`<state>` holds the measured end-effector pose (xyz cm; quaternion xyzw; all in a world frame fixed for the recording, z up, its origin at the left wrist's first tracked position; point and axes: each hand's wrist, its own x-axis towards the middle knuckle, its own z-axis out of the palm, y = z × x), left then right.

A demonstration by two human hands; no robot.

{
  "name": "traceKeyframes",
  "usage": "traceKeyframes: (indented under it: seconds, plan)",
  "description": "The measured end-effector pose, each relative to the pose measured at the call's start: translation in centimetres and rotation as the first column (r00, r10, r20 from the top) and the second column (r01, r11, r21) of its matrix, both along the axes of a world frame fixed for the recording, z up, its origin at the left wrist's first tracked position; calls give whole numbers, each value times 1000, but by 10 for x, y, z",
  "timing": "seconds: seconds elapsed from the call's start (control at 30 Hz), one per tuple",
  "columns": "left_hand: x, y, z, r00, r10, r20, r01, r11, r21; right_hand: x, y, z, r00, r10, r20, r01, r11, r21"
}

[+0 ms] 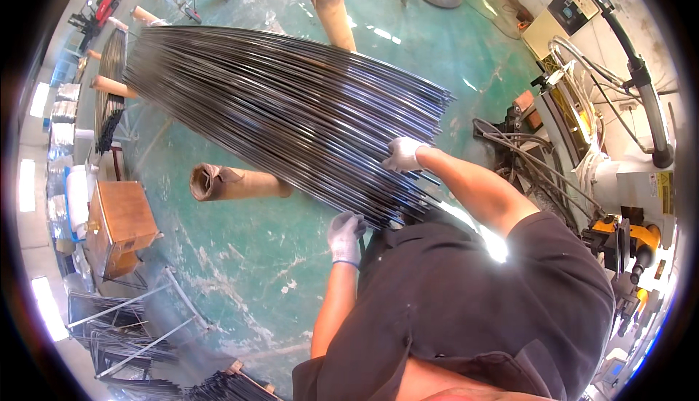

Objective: The person picks up bundles of long, thin metal rods from a floor pile and feeds them into a yellow and gray bending machine. They guide the rods through the machine's rollers to bend them and then remove the finished pieces, repeating the process continuously.

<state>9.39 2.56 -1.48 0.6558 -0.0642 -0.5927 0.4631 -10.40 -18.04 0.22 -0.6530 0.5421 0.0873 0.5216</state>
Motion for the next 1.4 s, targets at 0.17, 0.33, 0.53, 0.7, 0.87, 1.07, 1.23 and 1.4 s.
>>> traceKeyframes:
  seconds: [0.17, 0.33, 0.53, 0.7, 0.87, 1.07, 1.23, 1.4]
  plan:
    - [2, -26, -4, 997, -55, -62, 52, 997, -59, -9, 26, 24, 995, -56, -78, 42, 984, -174]
    - [22, -76, -14, 958, -72, -278, 16, 980, -198, -78, 115, 72, 973, -118, -197, 92, 986, -137]
    - [51, -170, 1, 866, 105, -489, -144, 989, -43, -232, 326, 118, 787, -411, -459, 305, 907, -290]
    - [59, -186, -13, 748, -31, -663, -144, 967, -208, -230, 378, 139, 637, -412, -651, 372, 905, -208]
    - [21, -150, 14, 846, -349, -404, 196, 907, -373, -171, 354, 78, 644, -658, -391, 227, 652, -724]
    - [-19, -144, 79, 709, -306, -636, 83, 931, -355, -273, 463, 57, 432, -757, -490, 326, 638, -698]
    - [-51, -171, 162, 672, -476, -567, 27, 782, -623, -345, 562, 53, -374, -917, -140, 322, 14, -947]
    - [-215, -110, 195, 537, -682, -497, 204, 676, -708, -351, 533, 23, -834, 178, 523, 479, -240, 845]
